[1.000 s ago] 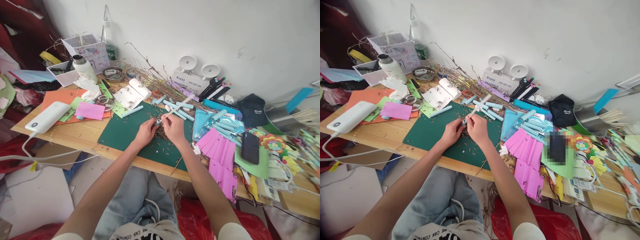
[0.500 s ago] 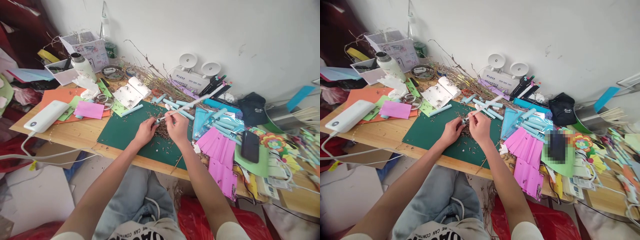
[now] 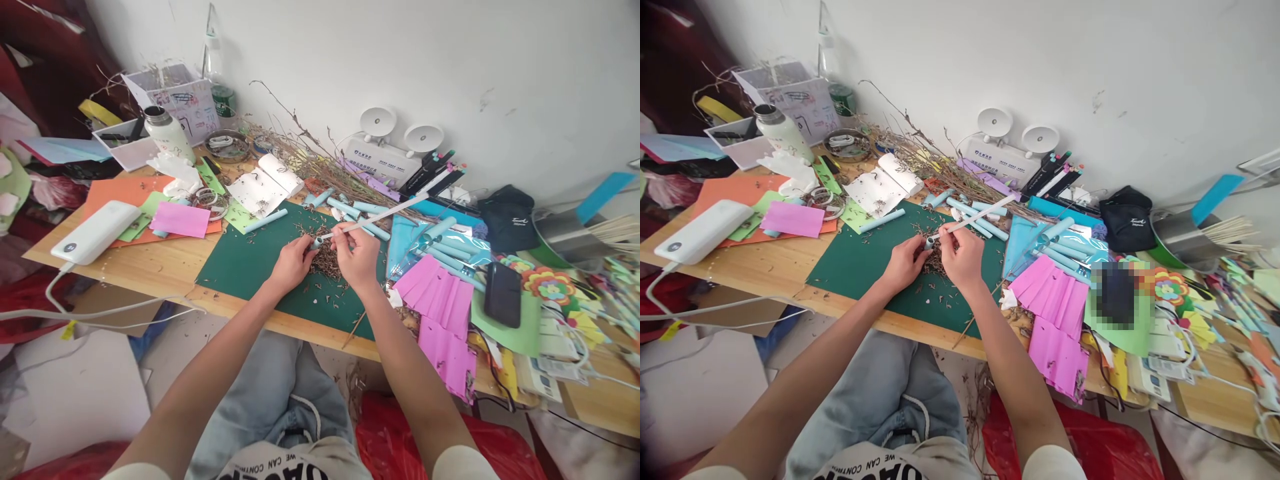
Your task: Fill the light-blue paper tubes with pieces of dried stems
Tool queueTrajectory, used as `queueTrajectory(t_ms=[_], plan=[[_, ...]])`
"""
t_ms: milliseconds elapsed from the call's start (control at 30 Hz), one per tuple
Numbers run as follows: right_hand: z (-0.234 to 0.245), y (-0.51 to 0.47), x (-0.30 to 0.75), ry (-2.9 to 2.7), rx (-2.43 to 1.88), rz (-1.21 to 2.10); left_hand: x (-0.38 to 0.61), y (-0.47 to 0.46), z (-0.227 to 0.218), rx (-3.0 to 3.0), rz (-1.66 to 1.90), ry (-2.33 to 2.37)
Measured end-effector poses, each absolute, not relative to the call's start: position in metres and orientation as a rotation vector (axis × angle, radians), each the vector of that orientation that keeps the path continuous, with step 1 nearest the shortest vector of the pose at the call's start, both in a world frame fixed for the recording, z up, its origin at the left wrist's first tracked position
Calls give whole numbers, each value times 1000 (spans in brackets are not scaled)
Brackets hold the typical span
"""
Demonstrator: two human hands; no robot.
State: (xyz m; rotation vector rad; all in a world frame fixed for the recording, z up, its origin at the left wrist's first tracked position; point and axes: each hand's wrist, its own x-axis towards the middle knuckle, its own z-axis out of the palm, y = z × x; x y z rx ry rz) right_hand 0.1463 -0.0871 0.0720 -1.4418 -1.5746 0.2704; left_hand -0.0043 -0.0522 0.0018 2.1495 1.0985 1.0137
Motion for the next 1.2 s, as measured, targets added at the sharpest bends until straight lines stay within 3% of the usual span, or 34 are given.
queueTrajectory(t_ms=[1200], plan=[[75,-81,145,-1734,-1434,217,-4,-52,0,2156,1029,1100]])
